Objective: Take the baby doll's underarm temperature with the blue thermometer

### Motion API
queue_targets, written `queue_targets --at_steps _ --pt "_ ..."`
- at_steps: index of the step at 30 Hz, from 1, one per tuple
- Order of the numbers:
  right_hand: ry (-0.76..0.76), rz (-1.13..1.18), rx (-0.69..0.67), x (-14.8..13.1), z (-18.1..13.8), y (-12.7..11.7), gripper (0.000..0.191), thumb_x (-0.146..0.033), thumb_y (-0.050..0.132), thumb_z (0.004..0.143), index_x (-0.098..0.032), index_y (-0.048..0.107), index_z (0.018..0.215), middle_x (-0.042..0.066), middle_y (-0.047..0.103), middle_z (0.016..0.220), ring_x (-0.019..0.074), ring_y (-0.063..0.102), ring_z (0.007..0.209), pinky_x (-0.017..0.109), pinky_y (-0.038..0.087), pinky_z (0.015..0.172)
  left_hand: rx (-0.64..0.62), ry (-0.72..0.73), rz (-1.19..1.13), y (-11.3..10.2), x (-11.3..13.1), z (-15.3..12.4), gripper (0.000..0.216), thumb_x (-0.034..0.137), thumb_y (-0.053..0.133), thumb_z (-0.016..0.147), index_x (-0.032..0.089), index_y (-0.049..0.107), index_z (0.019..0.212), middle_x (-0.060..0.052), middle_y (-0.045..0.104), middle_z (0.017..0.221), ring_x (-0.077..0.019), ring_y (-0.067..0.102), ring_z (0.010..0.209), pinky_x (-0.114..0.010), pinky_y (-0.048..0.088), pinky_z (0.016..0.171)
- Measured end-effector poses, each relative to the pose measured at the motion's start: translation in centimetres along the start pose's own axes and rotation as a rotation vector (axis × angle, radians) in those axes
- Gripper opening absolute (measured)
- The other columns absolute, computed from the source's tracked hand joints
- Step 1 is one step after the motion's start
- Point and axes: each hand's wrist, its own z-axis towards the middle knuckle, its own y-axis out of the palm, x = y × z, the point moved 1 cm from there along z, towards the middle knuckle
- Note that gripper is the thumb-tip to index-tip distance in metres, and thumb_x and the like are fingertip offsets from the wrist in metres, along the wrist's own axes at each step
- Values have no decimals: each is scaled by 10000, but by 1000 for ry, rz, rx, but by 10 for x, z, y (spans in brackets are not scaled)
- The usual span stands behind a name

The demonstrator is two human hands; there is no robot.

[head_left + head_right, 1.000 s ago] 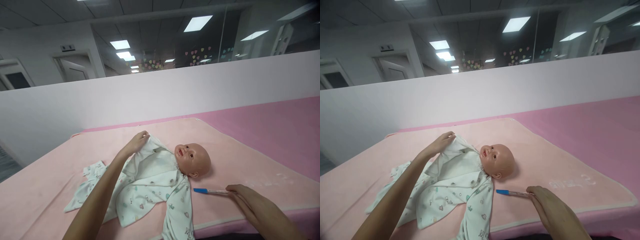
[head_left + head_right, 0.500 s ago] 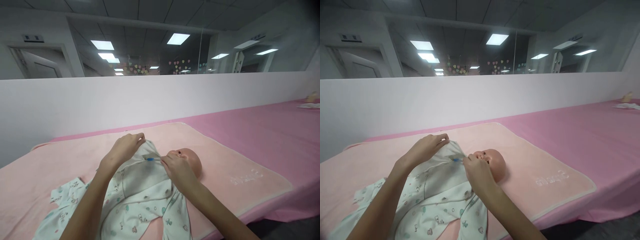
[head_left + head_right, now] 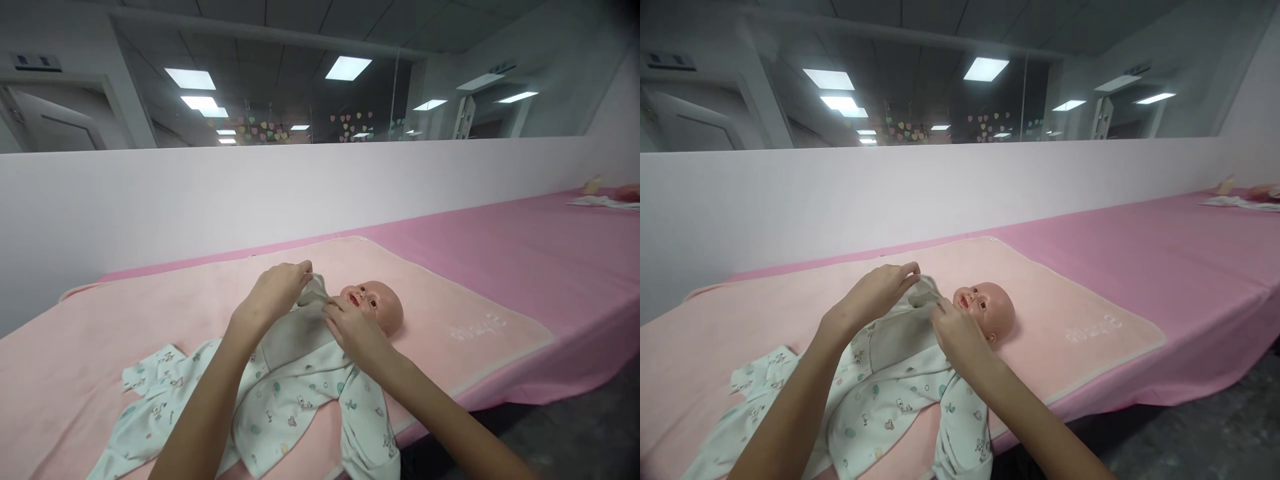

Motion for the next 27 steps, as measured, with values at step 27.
queue_targets --at_steps 27 --pt "-50 -59 194 -5 10 14 233 -31 383 782 -156 579 801 69 589 791 183 495 745 296 370 683 -76 109 139 -4 16 -14 234 243 343 871 146 529 767 -68 553 645 -155 519 551 -251 312 487"
